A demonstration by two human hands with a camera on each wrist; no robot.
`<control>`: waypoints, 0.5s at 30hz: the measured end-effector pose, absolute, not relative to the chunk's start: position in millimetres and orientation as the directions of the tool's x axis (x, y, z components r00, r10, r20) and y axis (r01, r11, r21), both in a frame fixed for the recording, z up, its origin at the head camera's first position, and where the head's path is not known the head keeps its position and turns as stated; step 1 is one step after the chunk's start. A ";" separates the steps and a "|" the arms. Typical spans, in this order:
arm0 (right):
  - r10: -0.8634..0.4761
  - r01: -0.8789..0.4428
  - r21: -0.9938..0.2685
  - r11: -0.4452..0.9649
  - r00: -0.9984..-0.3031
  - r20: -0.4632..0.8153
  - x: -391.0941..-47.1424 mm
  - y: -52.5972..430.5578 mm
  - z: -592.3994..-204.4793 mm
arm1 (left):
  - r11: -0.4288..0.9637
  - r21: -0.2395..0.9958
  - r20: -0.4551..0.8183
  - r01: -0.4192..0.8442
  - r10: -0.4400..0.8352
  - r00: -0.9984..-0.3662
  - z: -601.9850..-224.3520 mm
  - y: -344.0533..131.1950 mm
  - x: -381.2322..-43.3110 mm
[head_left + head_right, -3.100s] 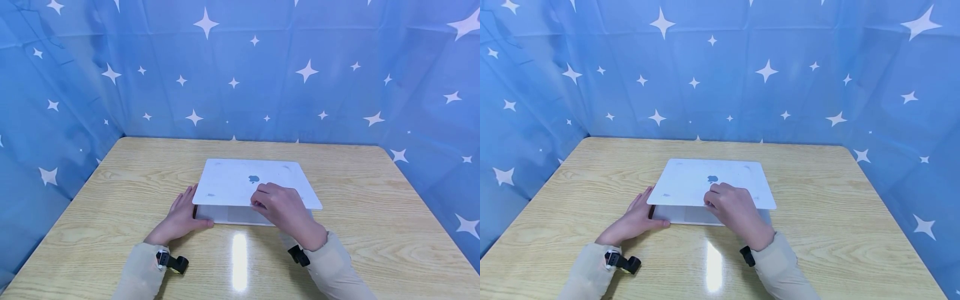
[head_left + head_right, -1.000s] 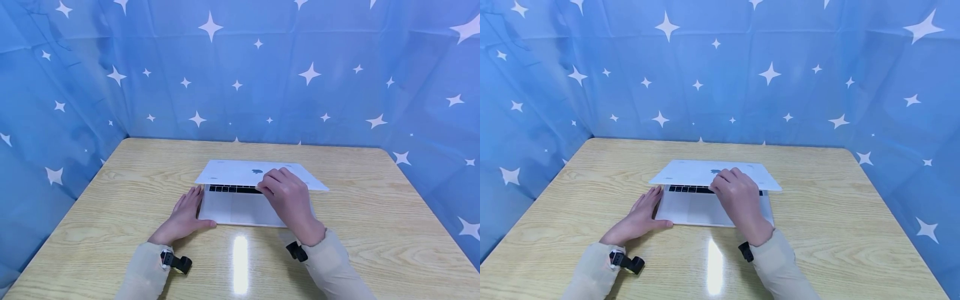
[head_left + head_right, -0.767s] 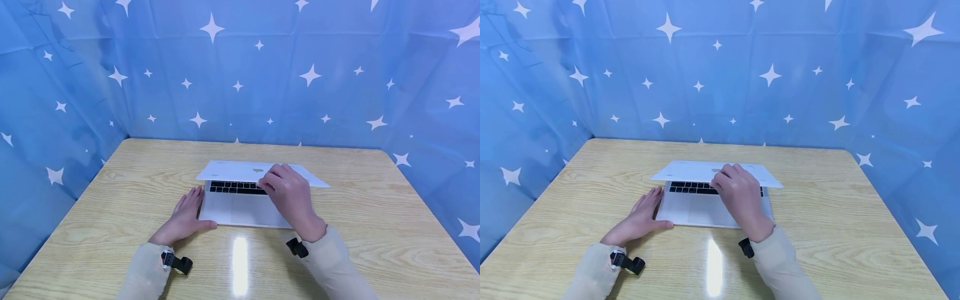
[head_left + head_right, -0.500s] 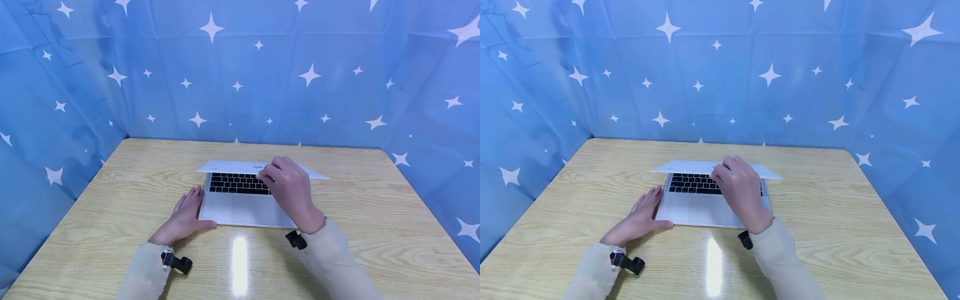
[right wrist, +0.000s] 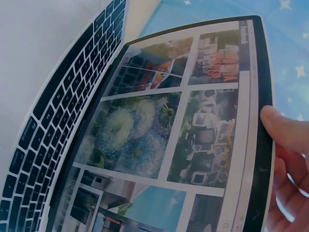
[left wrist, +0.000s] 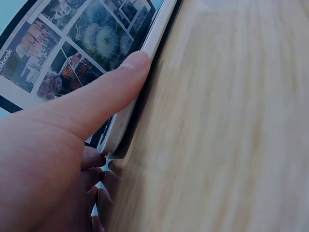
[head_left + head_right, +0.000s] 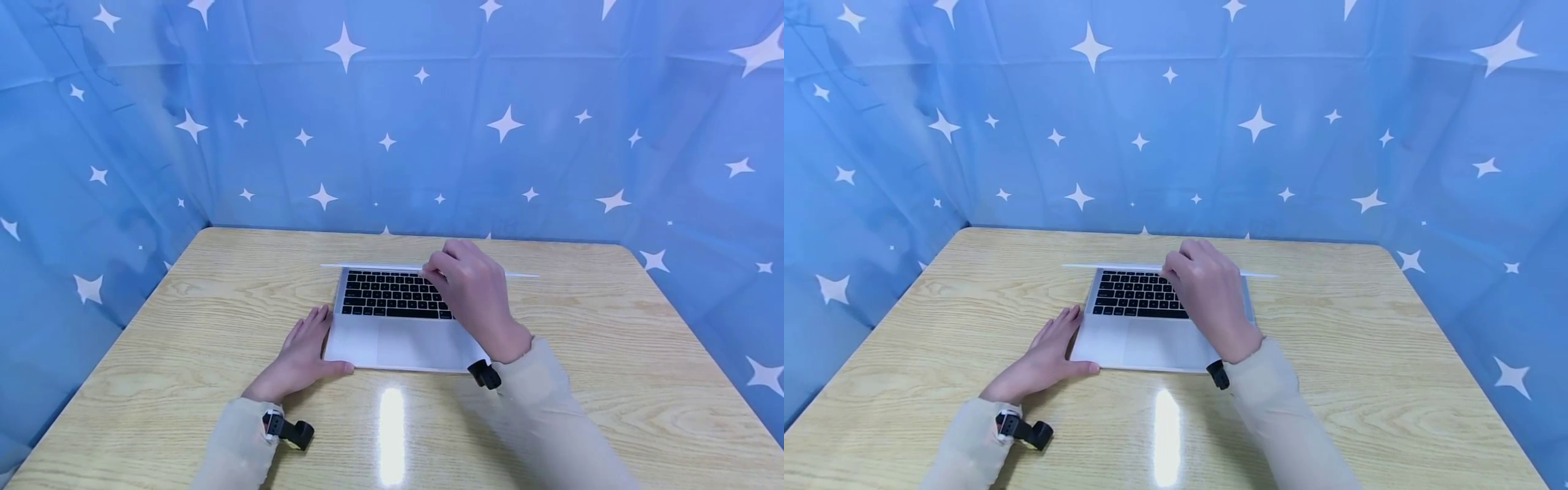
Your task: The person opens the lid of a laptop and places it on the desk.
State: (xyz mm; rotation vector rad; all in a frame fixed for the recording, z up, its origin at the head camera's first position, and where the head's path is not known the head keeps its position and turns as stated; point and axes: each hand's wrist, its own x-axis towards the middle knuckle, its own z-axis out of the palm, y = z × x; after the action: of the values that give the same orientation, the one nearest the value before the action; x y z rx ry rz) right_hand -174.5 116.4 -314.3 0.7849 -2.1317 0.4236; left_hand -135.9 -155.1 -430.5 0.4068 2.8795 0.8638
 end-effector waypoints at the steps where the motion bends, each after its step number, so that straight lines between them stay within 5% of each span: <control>1: -0.392 -0.658 -0.030 0.753 -0.485 0.782 -175.2 116.1 -313.5 | 0.803 0.554 -0.029 0.219 0.282 -0.959 -430.0 -155.3 -135.5; 15: -0.364 -0.632 -0.015 0.775 -0.465 0.807 -187.0 113.4 -305.4 | 0.811 0.538 -0.028 0.229 0.289 -0.957 -432.9 -155.5 -136.2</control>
State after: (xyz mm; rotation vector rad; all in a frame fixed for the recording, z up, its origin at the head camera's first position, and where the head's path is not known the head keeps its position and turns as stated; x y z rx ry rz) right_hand -187.0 113.4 -305.4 0.7407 -2.1047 0.3960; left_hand -136.2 -155.5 -432.9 0.4140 2.8863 0.8359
